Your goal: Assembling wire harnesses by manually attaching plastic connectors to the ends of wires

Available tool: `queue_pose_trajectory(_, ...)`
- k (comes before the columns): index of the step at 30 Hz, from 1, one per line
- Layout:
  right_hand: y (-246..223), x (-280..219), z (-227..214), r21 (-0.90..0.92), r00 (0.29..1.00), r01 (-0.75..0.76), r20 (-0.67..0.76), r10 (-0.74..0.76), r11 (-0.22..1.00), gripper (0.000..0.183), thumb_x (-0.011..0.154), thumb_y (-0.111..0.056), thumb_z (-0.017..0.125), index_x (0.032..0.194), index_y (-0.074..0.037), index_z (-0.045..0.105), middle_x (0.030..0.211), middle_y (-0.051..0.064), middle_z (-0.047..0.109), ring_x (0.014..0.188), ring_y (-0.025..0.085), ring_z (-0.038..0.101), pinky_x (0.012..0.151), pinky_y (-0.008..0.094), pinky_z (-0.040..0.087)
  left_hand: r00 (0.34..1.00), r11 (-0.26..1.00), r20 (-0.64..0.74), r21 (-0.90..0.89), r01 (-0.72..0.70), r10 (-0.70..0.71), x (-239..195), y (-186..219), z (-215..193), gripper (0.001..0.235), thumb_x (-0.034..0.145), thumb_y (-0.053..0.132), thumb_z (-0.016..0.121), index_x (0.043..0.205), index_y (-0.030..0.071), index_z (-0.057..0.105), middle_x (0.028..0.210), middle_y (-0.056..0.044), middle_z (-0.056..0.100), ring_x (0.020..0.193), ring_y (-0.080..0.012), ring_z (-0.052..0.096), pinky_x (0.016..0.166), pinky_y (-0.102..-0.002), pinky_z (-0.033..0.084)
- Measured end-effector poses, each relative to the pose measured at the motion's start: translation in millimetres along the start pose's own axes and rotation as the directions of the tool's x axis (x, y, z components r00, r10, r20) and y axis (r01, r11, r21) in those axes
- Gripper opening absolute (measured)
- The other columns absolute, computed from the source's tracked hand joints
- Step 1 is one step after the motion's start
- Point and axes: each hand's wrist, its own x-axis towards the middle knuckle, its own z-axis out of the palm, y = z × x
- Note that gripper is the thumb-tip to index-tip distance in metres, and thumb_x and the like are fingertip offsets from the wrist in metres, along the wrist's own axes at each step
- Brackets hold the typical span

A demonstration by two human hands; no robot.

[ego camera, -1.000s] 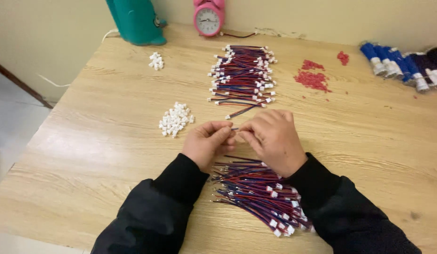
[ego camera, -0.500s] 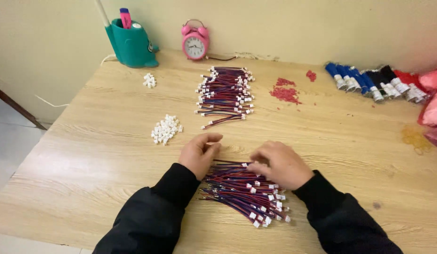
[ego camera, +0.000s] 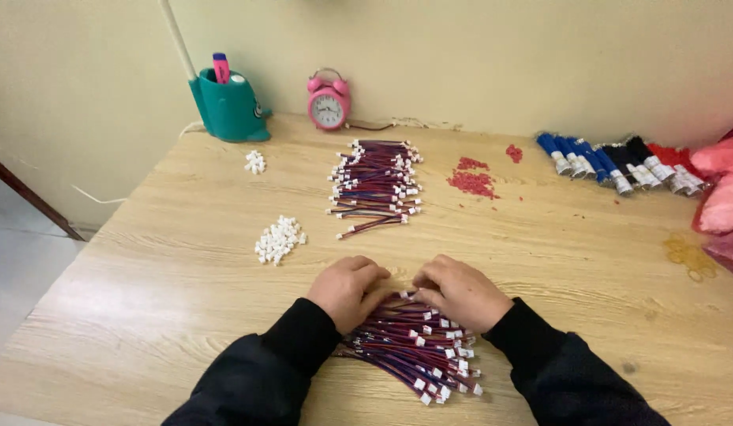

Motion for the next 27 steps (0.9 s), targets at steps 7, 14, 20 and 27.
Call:
queue_pose_trajectory(7,3,19,2,0.004,0.989,-0.096,0.113,0.095,0.995,0.009,0.086,-0.025,0.065,0.093,-0.019,0.067,0.085,0.003,0.069,0.092,0.026,0.07,0.082,0.038,0.054,0.973,0.988,0.186,0.098,0.121,-0.138,30,-8,-9,0.029,0.083,0.039,0.067,0.106,0.02,0.069,0.095,-0.003,0.069,0.095,-0.0264,0.069,0.082,-0.038,0.057)
queue_pose_trajectory(14,7,17,-21,0.115,0.993,-0.114,0.011,0.114,0.987,0.012,0.083,-0.021,0.067,0.09,-0.013,0.07,0.078,0.008,0.071,0.082,0.026,0.071,0.074,0.037,0.055,0.973,0.99,0.191,0.076,0.119,-0.131,52,-1,-45,0.028,0.089,0.033,0.062,0.113,0.019,0.067,0.101,-0.008,0.069,0.099,-0.0313,0.068,0.083,-0.043,0.056)
queue_pose_trajectory(20,-8,9,-47,0.3,0.996,-0.039,-0.069,0.062,0.953,0.014,0.083,-0.018,0.07,0.094,-0.01,0.071,0.075,0.01,0.072,0.073,0.022,0.069,0.068,0.036,0.055,0.984,0.993,0.166,-0.088,0.084,-0.069,54,0,-13,0.032,0.086,0.037,0.067,0.112,0.019,0.068,0.1,-0.008,0.07,0.1,-0.0327,0.067,0.083,-0.045,0.055)
queue_pose_trajectory(27,9,13,-66,0.33,0.977,0.051,-0.214,0.022,0.943,0.02,0.081,-0.009,0.071,0.101,-0.007,0.07,0.073,0.012,0.068,0.068,0.021,0.063,0.062,0.034,0.053,0.978,0.935,0.147,-0.301,0.185,-0.146,50,4,-18,0.018,0.088,0.029,0.066,0.098,0.017,0.075,0.087,-0.008,0.075,0.09,-0.028,0.072,0.076,-0.037,0.056)
